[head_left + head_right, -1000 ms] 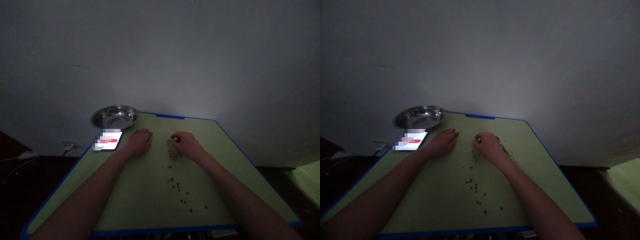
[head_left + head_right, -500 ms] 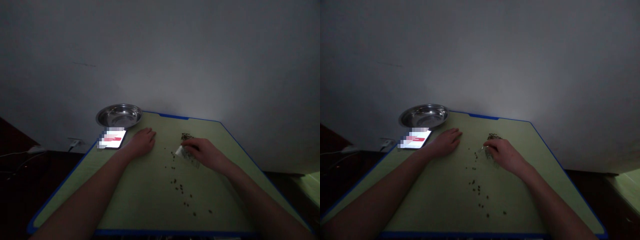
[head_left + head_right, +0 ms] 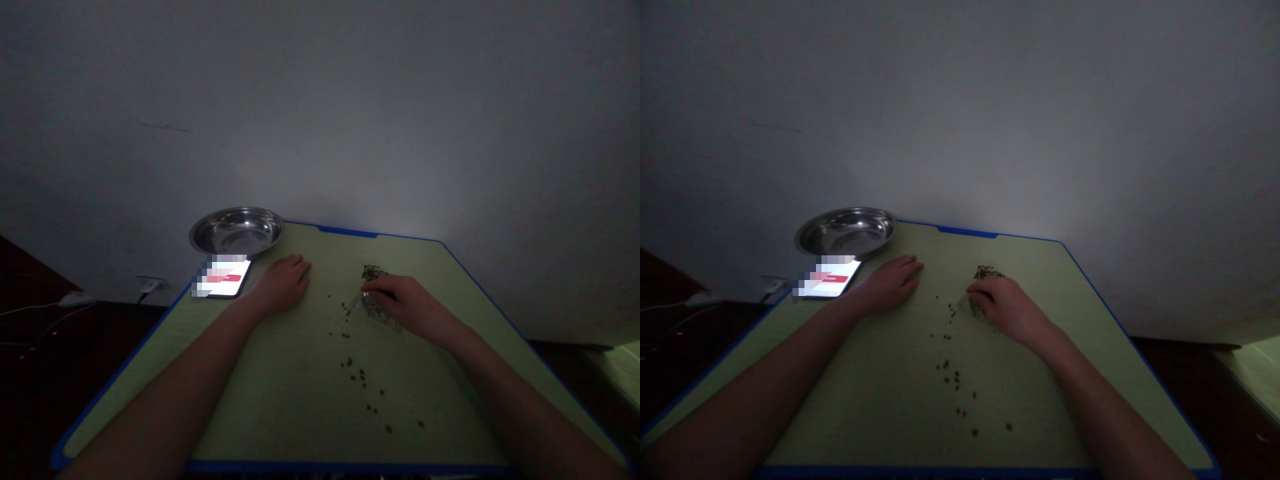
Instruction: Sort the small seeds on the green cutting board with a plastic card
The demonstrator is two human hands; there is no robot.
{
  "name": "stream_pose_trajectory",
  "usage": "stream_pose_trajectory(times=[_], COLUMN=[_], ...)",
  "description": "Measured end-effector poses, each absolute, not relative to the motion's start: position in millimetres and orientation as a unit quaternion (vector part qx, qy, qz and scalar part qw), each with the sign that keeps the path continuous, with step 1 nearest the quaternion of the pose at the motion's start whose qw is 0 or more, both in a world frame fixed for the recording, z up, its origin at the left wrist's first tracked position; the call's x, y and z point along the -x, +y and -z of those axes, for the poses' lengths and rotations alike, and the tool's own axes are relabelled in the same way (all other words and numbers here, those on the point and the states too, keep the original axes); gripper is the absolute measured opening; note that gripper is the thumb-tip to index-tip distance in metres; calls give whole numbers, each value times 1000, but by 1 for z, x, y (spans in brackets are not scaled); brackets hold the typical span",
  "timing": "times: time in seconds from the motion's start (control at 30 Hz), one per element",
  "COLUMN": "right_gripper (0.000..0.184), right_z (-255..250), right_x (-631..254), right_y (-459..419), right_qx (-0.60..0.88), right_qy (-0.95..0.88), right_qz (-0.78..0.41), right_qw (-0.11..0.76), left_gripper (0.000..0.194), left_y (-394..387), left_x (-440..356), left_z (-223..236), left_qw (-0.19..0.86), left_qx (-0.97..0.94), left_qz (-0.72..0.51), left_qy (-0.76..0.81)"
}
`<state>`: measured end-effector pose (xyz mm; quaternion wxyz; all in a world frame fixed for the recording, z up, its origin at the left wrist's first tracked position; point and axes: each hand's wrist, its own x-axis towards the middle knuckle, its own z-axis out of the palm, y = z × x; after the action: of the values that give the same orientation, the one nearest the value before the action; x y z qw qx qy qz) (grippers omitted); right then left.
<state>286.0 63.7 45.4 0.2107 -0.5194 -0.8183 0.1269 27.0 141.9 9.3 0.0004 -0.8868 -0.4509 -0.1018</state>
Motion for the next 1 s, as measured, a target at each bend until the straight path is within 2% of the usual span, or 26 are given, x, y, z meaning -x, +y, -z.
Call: stream_pose_trajectory(times=[0.4,0.67,0.83,1.0], right_gripper=[27,28,17,13], right_z=[-50,-61,-58,-49], right_x=[-290,-271,-250,-236], right_y=[62,74,97,115], right_qx=[537,565,545,525], right_qy=[-815,-781,-794,-799], right_qz=[-101,-104,-99,-128], right_qw=[195,246,251,266], left_gripper=[40,39,41,45], left_y=[144,144,143,148], left_x=[-27,-27,-26,-23], left_z=[-7,-6,-8,-5], left_qw=[-6,-9,-12,-21], left_qx=[888,888,886,884], left_qz=[114,115,121,127], left_qy=[-445,-445,-447,-450])
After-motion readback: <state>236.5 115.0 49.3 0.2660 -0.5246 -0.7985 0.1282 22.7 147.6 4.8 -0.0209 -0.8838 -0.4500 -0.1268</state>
